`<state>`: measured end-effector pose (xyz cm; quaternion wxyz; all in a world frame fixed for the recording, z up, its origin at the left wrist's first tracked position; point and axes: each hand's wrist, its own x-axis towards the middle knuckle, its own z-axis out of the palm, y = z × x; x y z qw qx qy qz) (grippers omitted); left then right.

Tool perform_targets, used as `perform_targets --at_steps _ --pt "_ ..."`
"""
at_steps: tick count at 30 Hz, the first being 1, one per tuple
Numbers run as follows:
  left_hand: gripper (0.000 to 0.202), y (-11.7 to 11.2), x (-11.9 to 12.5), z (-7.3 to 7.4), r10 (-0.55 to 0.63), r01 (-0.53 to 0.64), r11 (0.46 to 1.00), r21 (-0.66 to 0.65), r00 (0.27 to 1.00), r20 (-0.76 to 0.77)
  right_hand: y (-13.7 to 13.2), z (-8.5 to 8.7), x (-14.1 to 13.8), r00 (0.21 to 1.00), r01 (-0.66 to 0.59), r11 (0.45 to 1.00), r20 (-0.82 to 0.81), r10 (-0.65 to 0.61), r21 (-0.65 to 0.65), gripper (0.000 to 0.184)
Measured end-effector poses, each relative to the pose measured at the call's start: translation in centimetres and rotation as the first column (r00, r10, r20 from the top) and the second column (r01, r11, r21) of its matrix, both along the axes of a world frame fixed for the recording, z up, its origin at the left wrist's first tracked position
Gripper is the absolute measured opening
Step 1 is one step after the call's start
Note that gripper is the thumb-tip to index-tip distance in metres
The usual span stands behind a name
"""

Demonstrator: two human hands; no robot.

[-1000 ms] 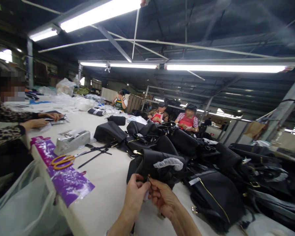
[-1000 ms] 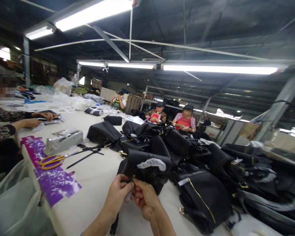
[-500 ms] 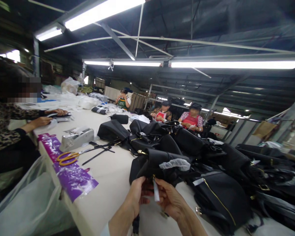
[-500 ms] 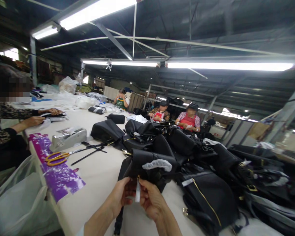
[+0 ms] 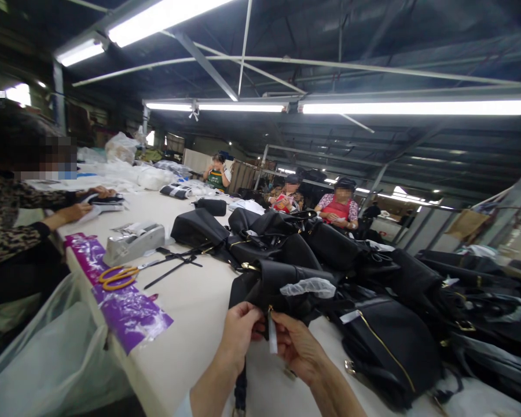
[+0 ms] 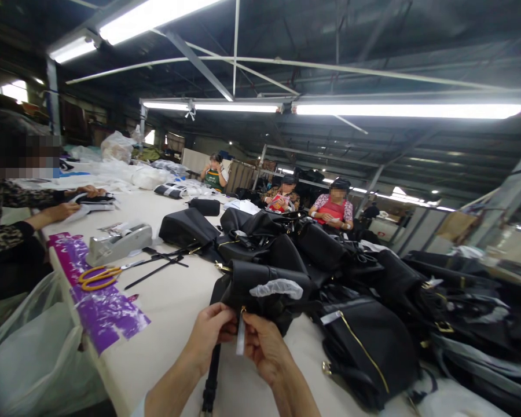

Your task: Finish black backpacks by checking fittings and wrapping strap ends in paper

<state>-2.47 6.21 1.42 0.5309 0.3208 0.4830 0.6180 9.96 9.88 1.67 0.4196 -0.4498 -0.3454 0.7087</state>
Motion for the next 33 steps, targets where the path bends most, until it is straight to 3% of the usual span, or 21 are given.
perform_targets --at_steps 4,10,18,22,27,33 --pt "0.013 -0.3 -0.2 0.2 0.082 -0.044 0.987 0.153 0.963 -0.256 -0.3 0.0 -0.7 0.998 0.053 0.998 0.027 -0.054 0.030 0.043" --pt "0.017 -1.2 0.0 0.7 0.205 0.001 0.940 0.340 0.798 -0.567 -0.4 0.2 -1.2 0.996 0.054 0.995 0.066 -0.060 0.085 0.040" --pt "0.018 -1.6 -0.2 1.0 0.187 0.152 0.926 0.345 0.609 -0.771 -0.4 1.0 -0.4 0.997 -0.040 0.994 0.075 0.032 0.102 0.031" --pt "0.012 -2.0 -0.6 1.4 0.158 0.188 0.919 0.347 0.629 -0.761 -0.3 1.1 -0.3 0.997 -0.045 0.994 0.065 0.038 0.100 0.028" --pt "0.016 -1.5 -0.7 0.8 0.162 0.097 0.926 0.365 0.772 -0.615 -0.2 1.3 -0.3 0.997 -0.074 0.995 0.034 0.071 0.071 0.028" --pt "0.014 -0.7 -0.5 0.3 0.108 0.045 0.947 0.318 0.888 -0.448 -0.6 1.4 0.1 0.997 -0.080 0.990 0.034 0.076 0.113 0.047"
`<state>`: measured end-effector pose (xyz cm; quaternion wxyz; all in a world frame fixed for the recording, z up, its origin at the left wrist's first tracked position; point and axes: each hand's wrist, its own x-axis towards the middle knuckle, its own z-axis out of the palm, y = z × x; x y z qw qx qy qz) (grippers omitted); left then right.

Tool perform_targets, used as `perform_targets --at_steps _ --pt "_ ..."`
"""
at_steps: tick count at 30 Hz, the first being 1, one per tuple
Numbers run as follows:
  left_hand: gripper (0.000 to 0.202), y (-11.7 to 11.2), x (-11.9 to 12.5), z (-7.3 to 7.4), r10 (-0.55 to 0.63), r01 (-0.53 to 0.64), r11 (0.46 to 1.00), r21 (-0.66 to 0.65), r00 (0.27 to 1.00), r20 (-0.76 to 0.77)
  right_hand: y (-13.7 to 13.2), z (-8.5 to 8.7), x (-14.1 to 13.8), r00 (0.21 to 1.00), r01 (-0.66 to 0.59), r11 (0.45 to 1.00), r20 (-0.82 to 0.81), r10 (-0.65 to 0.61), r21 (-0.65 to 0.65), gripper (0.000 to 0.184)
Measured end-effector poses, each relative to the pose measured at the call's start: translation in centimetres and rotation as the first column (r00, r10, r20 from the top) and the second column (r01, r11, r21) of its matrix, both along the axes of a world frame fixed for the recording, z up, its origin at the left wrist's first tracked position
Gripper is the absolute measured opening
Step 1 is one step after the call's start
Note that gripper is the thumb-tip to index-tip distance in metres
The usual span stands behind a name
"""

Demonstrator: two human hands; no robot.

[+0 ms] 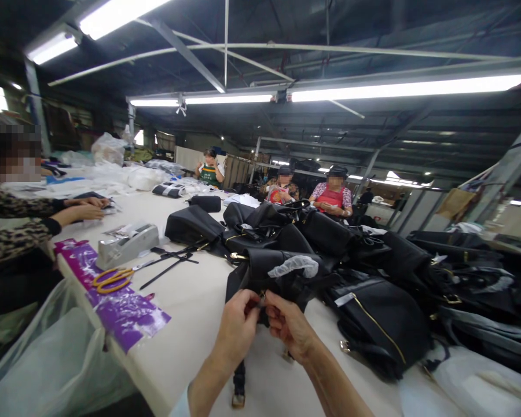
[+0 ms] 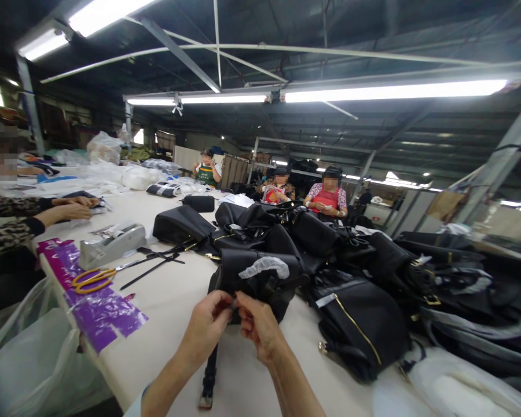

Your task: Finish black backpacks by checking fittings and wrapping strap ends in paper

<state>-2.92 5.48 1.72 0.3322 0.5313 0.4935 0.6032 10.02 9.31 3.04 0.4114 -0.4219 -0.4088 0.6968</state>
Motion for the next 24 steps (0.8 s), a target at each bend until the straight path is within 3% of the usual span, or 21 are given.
perform_targets --at_steps 5,9,16,24 --pt "0.017 0.4 -0.2 0.1 -0.110 0.136 0.986 -0.093 0.963 0.248 0.1 -1.1 0.3 1.000 -0.004 0.995 -0.010 0.005 0.103 0.053" --pt "0.025 0.6 -0.3 -0.2 -0.125 0.181 0.976 -0.123 0.922 0.366 0.2 -1.9 0.0 0.999 0.005 0.988 -0.033 0.000 0.155 0.051" --pt "0.022 1.4 0.4 -1.7 -0.031 0.083 0.991 -0.106 0.908 0.419 -0.1 -2.3 -1.2 0.990 0.134 0.988 -0.051 -0.130 0.075 0.059" --pt "0.022 0.8 0.6 -1.0 0.028 0.003 0.996 -0.085 0.931 0.363 -1.2 -1.7 -1.5 0.982 0.186 0.978 -0.037 -0.183 0.095 0.045"
